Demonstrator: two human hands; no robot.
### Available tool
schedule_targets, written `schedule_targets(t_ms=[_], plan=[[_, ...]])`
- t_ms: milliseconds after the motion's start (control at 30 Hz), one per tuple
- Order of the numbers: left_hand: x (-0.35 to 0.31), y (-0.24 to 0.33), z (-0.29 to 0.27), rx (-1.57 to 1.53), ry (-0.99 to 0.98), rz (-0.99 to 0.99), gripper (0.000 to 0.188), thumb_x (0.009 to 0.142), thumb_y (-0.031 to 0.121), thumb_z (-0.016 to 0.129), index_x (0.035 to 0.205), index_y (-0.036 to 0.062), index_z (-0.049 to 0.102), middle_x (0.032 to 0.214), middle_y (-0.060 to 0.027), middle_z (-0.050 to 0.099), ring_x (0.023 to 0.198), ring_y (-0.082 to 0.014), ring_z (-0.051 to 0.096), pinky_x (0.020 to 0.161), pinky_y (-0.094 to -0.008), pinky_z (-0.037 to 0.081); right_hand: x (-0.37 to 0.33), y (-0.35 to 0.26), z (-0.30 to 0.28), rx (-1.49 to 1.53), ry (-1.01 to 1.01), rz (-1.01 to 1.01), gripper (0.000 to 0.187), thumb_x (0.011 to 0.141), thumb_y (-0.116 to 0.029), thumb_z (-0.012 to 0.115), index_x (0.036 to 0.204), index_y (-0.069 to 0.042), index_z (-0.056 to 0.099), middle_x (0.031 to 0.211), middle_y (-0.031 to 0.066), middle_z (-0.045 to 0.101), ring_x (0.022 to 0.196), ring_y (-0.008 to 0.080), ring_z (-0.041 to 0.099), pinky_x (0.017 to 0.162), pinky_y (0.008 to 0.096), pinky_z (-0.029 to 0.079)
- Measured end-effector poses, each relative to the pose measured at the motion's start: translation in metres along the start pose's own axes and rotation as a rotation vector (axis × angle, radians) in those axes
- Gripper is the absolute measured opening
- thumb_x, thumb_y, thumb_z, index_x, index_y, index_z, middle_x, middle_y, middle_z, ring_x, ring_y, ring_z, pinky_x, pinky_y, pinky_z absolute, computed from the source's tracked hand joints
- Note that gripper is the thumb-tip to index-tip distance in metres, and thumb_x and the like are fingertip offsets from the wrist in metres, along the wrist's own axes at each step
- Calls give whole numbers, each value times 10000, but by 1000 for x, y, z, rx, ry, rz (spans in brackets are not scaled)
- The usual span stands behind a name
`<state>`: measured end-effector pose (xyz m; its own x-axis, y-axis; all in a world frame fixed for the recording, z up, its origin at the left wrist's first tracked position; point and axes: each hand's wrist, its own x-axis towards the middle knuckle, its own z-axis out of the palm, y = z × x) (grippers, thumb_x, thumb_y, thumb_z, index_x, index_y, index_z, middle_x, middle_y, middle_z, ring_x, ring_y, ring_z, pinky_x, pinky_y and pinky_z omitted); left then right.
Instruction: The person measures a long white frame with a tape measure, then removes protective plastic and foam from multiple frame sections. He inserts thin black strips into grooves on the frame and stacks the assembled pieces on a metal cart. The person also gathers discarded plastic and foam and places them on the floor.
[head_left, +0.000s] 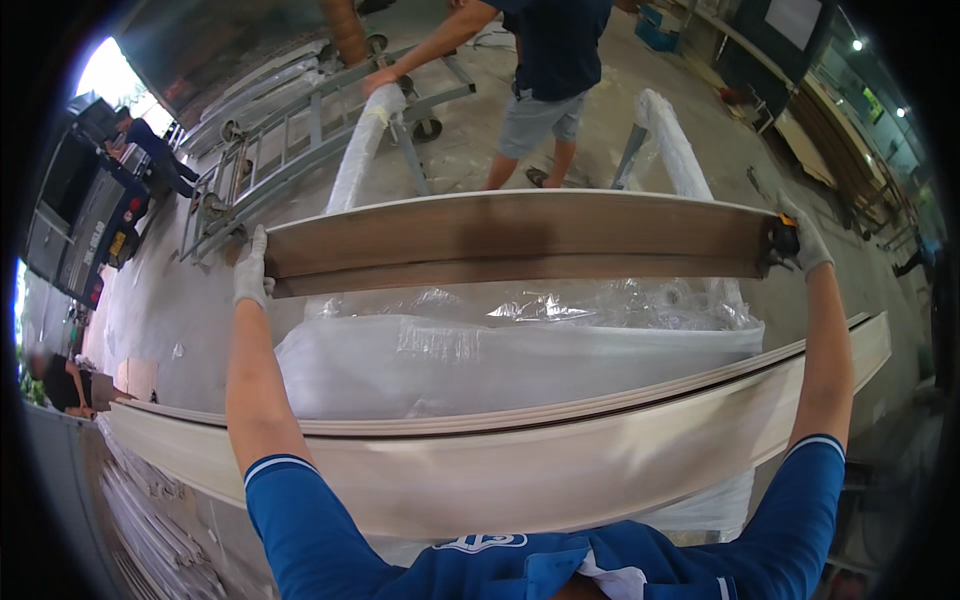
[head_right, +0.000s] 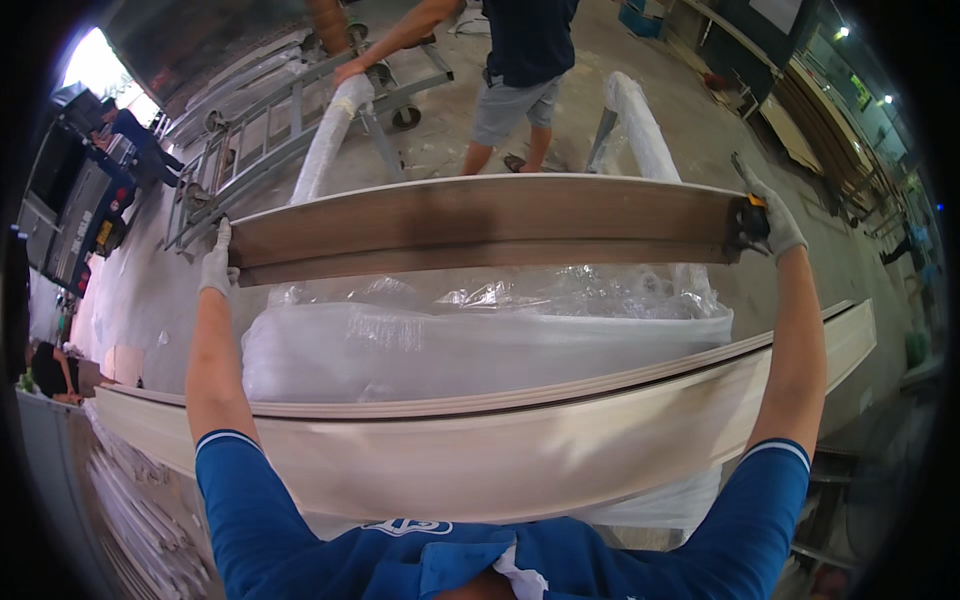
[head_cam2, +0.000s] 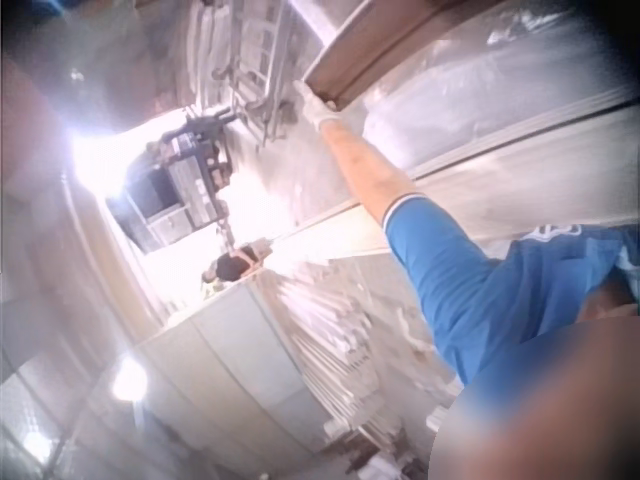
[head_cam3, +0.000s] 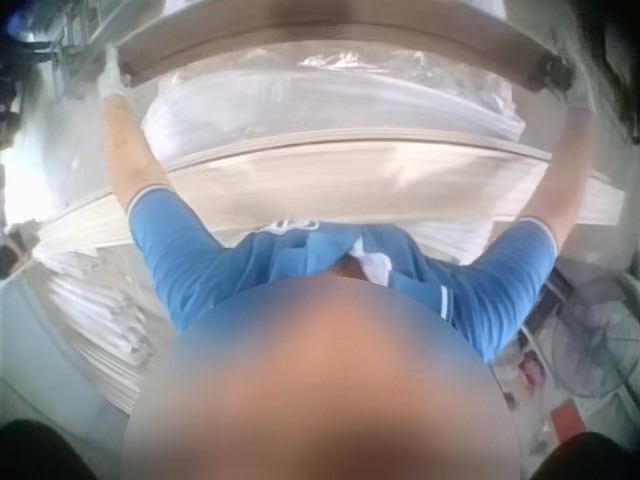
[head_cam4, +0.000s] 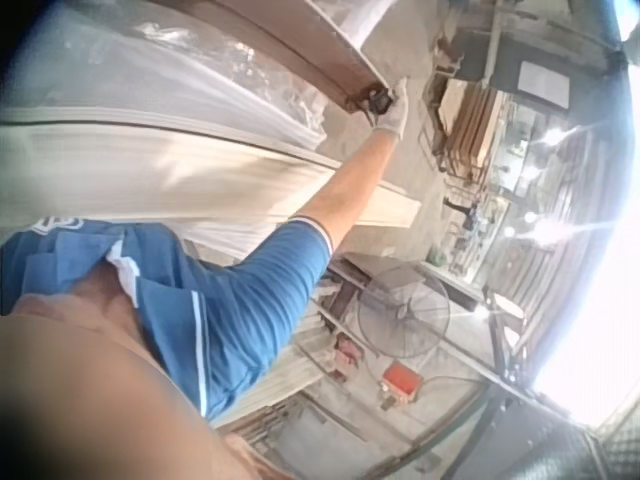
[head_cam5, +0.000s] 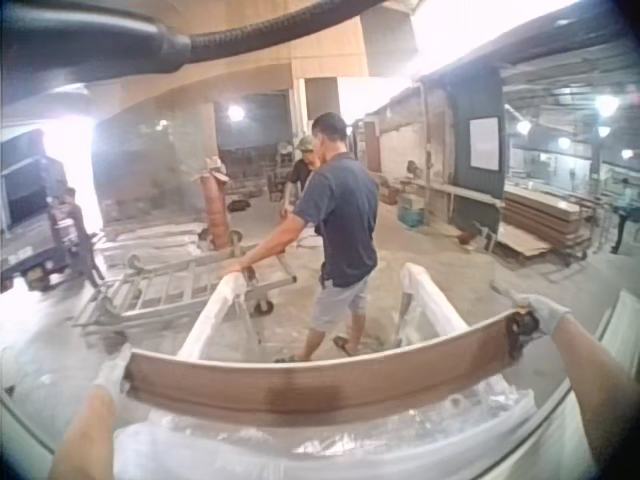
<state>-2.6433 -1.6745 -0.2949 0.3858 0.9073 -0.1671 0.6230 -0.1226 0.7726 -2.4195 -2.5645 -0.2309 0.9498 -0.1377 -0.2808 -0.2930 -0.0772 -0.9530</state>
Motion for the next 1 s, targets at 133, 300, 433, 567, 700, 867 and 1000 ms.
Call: schedule_targets(t_ms=[133,300,433,567,700,867,1000], plan=[[35,-2,27,314,-81,141,892,757,844,659,958,-22,729,679,-136,625,484,-225,527,487,-370,427,32,14,28,-88,-39,3,392,914,-514,718,1065,-161,637,770,-20,598,575,110,600,475,301,506],[51,-18,41,593,-46,306,860,783,754,703,1102,-44,728,1048,-267,688,1055,-354,628,929,-434,468,43,31,42,-204,-59,47,433,926,-466,716,1231,-160,681,803,-31,594,591,97,595,507,267,496],[15,-18,48,630,395,554,787,831,612,748,1324,7,643,1321,-264,617,1260,-380,578,1075,-460,447,36,26,41,-268,-8,-104,471,954,-412,690,1322,-119,668,921,-24,646,673,108,621,559,260,520],[-61,36,66,431,213,851,621,898,421,760,1353,23,617,1350,-208,605,1253,-351,581,1068,-447,458,-1,5,50,-6,-14,-229,465,997,-413,640,1303,-63,651,1039,60,693,754,140,668,616,263,562],[-182,81,87,152,-407,1073,428,891,385,764,1152,47,727,1108,-156,713,1062,-279,670,955,-395,501,-71,-27,66,144,-320,-297,540,1015,-513,588,1280,-45,628,1091,102,706,846,152,716,706,288,610],[-312,98,85,322,-958,1443,397,820,265,810,1126,38,702,1066,-145,697,998,-296,661,897,-389,518,-177,-39,36,306,-481,-548,616,987,-548,610,1293,-13,602,1176,181,661,1032,252,697,865,429,629],[-384,81,63,266,-1238,1571,585,793,313,820,1280,44,640,1258,-192,635,1148,-362,622,965,-419,501,-276,-13,-27,596,20,-635,572,956,-623,612,1099,-70,652,954,115,675,890,249,681,817,439,594]])
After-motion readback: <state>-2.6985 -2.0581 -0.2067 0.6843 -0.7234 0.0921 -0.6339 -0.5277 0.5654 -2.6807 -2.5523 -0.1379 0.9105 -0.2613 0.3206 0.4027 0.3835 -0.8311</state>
